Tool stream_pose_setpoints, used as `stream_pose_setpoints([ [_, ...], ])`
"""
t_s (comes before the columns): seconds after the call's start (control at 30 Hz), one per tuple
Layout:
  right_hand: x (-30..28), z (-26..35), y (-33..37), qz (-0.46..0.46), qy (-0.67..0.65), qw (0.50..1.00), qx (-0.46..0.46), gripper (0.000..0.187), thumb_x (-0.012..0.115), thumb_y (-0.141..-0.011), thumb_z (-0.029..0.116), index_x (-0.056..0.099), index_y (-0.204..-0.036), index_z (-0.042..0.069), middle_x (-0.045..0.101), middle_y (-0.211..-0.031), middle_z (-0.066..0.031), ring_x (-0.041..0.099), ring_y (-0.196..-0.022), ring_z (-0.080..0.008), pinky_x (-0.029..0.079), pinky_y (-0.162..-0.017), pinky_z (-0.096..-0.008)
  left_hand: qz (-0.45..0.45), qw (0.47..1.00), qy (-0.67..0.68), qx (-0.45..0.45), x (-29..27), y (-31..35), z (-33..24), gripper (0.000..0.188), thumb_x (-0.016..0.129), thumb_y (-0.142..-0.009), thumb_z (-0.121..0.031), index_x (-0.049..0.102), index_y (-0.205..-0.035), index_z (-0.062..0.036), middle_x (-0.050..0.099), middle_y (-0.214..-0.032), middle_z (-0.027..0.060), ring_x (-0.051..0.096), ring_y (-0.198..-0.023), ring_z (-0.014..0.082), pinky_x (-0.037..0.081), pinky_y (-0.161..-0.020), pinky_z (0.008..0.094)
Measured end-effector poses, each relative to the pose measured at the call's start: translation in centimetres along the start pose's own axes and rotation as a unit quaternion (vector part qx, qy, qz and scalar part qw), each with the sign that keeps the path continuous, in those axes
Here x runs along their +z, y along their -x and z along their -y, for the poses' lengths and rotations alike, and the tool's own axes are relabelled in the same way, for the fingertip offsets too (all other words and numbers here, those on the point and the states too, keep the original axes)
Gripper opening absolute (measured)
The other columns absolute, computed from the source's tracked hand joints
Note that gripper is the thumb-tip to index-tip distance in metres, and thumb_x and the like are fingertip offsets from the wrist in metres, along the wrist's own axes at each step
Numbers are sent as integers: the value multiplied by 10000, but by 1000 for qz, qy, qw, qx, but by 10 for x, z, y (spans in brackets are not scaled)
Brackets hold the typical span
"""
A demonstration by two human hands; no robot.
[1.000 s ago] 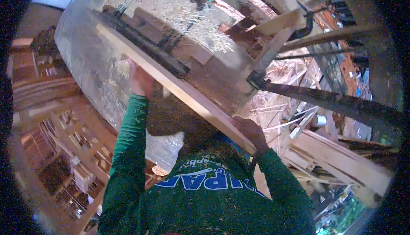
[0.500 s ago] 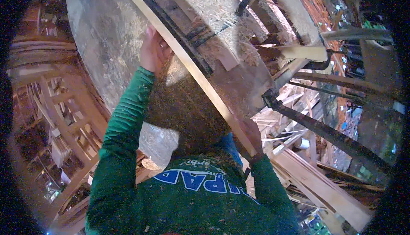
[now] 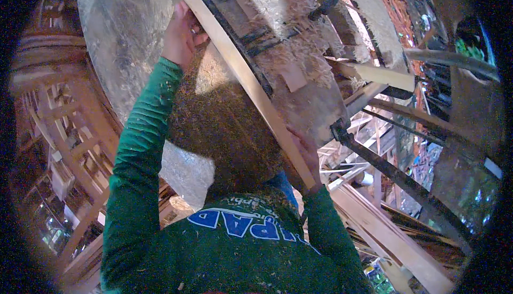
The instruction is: The person picks up wooden planks, aligns them against a guide on a table, and inserts them into grooves within a wooden wall frame. They walk between a wood pile and the assembly area several times.
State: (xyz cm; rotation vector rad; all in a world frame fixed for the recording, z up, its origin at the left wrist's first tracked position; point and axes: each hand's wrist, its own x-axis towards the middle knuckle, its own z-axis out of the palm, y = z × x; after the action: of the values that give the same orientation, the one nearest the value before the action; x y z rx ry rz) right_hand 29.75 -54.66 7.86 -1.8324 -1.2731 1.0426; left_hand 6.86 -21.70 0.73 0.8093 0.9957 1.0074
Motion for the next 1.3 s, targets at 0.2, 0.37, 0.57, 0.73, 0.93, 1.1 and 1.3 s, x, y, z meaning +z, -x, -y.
stream_pose_setpoints([
  [0.2,13,-4,-24,12,-87,996,31,644,712,-935,162,418,-1475,-30,615,-1318,-171,627,-1148,-217,526,-950,-315,10,999,-53,-9,-15,-23,-9,794,383,-994,-746,440,-1531,-164,553,-1450,17,578,-1163,152,512,-955,360],
  [0.37,31,2,-41,-22,-155,988,-16,528,700,-971,198,526,-1429,2,590,-1382,-136,649,-1136,-212,552,-952,-320,-57,989,140,4,1,-40,-20,551,479,-1036,-582,586,-1333,-130,626,-1018,28,600,-780,177,506,-689,390],
  [0.57,31,-2,-60,25,62,998,13,504,763,-914,241,617,-1326,-10,579,-1385,-183,595,-1258,-316,483,-1056,-408,-20,996,85,31,-21,-58,-16,588,456,-1051,-585,545,-1417,-133,607,-1219,46,602,-954,177,501,-831,360],
  [0.73,44,-23,-70,-44,138,985,-96,359,752,-942,183,671,-1230,-14,730,-1108,-192,715,-1036,-311,569,-864,-414,-27,998,46,-16,-10,-16,33,671,516,-1038,-585,526,-1452,-58,604,-1150,32,569,-978,116,489,-864,286],
  [0.93,57,-17,-108,-6,156,984,-82,522,741,-897,212,574,-1340,-8,624,-1279,-224,613,-1200,-355,494,-1017,-434,23,998,-4,-59,34,86,61,736,555,-1049,-500,447,-1430,122,666,-874,91,592,-773,138,498,-753,268],
  [1.1,64,-16,-118,-41,113,983,-136,334,704,-981,268,684,-1238,56,725,-1124,-139,706,-1053,-262,572,-838,-377,26,999,2,-30,57,119,55,651,560,-1067,-456,543,-1310,147,707,-931,174,633,-841,170,514,-821,353],
  [1.3,84,-26,-152,27,-214,976,-41,270,683,-995,244,693,-1227,106,723,-1103,-95,715,-996,-234,572,-794,-357,3,993,-116,-17,40,88,39,658,536,-1061,-516,640,-1052,134,642,-800,162,595,-771,198,498,-777,362],
])
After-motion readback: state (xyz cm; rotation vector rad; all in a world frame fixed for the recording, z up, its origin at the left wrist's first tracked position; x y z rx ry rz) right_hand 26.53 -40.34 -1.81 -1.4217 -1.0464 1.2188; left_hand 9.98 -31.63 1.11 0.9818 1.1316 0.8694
